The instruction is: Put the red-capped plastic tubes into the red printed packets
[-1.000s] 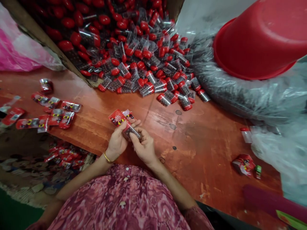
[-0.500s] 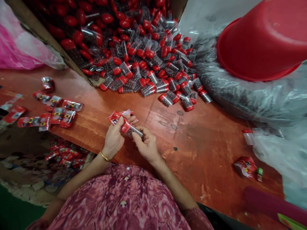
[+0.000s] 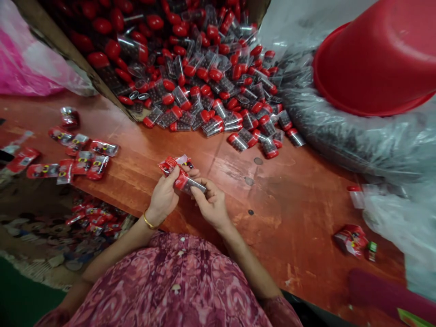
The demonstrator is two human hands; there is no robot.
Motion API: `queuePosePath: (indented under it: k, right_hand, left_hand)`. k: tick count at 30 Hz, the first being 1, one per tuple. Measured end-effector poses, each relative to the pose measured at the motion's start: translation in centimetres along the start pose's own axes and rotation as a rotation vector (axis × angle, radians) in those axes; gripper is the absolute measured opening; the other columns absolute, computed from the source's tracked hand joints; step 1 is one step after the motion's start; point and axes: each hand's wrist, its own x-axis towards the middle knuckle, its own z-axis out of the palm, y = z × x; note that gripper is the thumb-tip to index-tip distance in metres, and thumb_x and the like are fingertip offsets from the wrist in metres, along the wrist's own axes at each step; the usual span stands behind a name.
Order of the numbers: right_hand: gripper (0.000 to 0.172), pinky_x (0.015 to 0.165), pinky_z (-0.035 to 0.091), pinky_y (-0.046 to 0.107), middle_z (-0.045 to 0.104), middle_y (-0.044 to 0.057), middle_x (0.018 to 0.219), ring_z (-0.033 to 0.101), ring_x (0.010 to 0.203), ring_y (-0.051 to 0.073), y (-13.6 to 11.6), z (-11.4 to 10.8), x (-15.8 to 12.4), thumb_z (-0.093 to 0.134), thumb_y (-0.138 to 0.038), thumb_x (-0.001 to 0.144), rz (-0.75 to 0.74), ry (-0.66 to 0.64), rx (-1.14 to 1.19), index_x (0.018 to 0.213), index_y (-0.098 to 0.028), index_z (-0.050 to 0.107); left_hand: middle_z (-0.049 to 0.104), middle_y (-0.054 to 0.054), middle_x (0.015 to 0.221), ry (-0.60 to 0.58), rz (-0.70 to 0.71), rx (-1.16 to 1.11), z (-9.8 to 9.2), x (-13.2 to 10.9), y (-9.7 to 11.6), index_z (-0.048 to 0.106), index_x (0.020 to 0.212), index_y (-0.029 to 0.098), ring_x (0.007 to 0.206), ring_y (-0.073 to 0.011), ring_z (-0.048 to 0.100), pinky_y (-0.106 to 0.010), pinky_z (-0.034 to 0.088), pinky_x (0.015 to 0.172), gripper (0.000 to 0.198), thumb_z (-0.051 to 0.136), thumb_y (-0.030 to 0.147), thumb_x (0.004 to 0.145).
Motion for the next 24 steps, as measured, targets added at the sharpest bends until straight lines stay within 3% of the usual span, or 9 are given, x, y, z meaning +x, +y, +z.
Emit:
queuePosePath:
  k: [5,11,16,20,24]
  right_hand:
    - [0.024,0.045,0.039,0.021,0.054,-0.002,0.064,0.047,0.05,0.009,0.6,0.7,-0.6,0.054,-0.041,0.082,-0.096,0.115,-0.083,0.095,-0.022,0.058]
    - [0.027,0.035,0.032,0.02,0.048,-0.007,0.054,0.035,0.036,0.006,0.6,2.1,-0.4,0.052,-0.046,0.081,0.017,0.157,0.105,0.092,-0.021,0.054]
    - [0.024,0.049,0.043,0.02,0.06,0.0,0.075,0.053,0.057,0.009,0.8,2.4,-0.1,0.058,-0.042,0.078,-0.084,0.343,0.018,0.089,-0.021,0.056]
    - [0.027,0.036,0.035,0.019,0.054,-0.005,0.061,0.041,0.037,0.005,0.8,2.0,0.1,0.054,-0.046,0.079,-0.007,0.226,0.103,0.09,-0.022,0.053]
    - [0.029,0.034,0.033,0.019,0.051,-0.007,0.056,0.037,0.033,0.005,0.9,1.9,0.2,0.051,-0.047,0.082,-0.008,0.143,0.072,0.093,-0.021,0.052]
  left_hand:
    - [0.072,-0.007,0.081,-0.011,0.076,0.007,-0.1,-0.3,-1.3,0.067,0.081,0.015,0.088,-0.0214,0.066,-0.033,0.049,0.082,0.037,0.067,0.049,0.067]
    - [0.071,-0.005,0.08,-0.013,0.074,0.131,-0.4,-0.2,-2.8,0.069,0.089,0.015,0.065,-0.0133,0.062,-0.022,0.046,0.057,0.038,0.066,0.048,0.07]
    - [0.066,-0.002,0.068,0.028,0.037,0.119,0.4,-0.6,-3.0,0.068,0.083,0.015,0.055,-0.0093,0.055,-0.02,0.042,0.052,0.036,0.067,0.048,0.069]
    - [0.055,0.002,0.051,-0.032,-0.025,0.092,0.0,-0.6,-2.7,0.066,0.076,0.015,0.042,-0.0082,0.046,-0.022,0.037,0.043,0.04,0.063,0.054,0.069]
    - [0.055,0.002,0.052,-0.077,-0.001,0.147,-1.1,-0.2,-2.5,0.065,0.074,0.015,0.044,-0.0082,0.047,-0.021,0.038,0.044,0.037,0.065,0.052,0.068]
